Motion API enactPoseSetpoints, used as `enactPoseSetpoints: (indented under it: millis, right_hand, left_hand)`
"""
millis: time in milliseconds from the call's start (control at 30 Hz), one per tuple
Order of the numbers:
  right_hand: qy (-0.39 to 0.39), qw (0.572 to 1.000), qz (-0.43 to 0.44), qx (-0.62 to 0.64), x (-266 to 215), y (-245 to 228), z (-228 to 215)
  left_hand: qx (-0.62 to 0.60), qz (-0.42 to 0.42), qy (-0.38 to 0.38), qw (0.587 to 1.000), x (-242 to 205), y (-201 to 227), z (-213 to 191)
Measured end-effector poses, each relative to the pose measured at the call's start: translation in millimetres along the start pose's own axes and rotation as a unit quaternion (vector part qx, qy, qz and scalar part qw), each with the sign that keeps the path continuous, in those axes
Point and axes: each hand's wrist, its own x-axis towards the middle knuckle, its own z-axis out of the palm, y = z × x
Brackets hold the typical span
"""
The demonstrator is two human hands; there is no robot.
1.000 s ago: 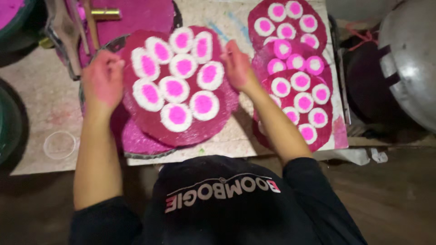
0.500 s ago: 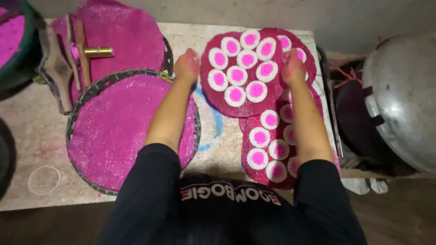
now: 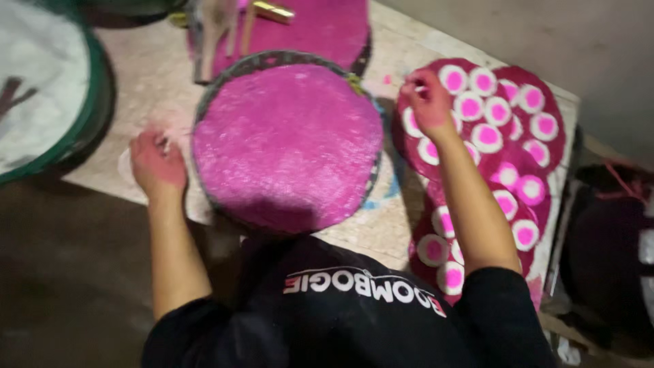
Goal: The person uses a wooden mallet and a cylindrical metal mold to press pink powder into circular shapes on a flat pink surface. They then transfer the formed circles to a tray and repeat the process, occasionally scooping more pink powder from a green bucket.
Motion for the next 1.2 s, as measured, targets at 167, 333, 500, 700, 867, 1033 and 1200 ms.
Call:
enactPoseSetpoints:
  millis: [167,333,500,700,867,1033,1200]
  right_hand:
    - [-0.138,0.986,0.039,0.083,85,-50,173]
    - [-0.117,0.98,0.141,-0.079,162,-56,306]
    - [-0.056,0.948,0.239,-0.204,195,-38,367]
    - [-0.048,0.959,0.251,-0.124,210,-10,381]
    - [0.06,0.81,0.424,0.4,202,-32,297]
    - [-0.007,0.79,0.347,0.506,115,-119,181]
    - [-0.063,0.841,0.342,0.414,9,-210,110]
  left_hand:
    - [0.168,0.011,-0.024,0.985,-39,-145,-1]
    - [0.093,-0.086,-0.043,0.991,-36,-187,12]
    - [-0.108,-0.285,-0.246,0.92,-18,-172,8]
    - [-0.279,0.074,-0.161,0.944,23,-111,-14]
    - [-0.331,0.044,-0.33,0.883,54,-28,-21]
    - [-0.235,0.152,-0.329,0.902,61,17,20]
    - [-0.168,0.163,-0.362,0.903,65,33,44]
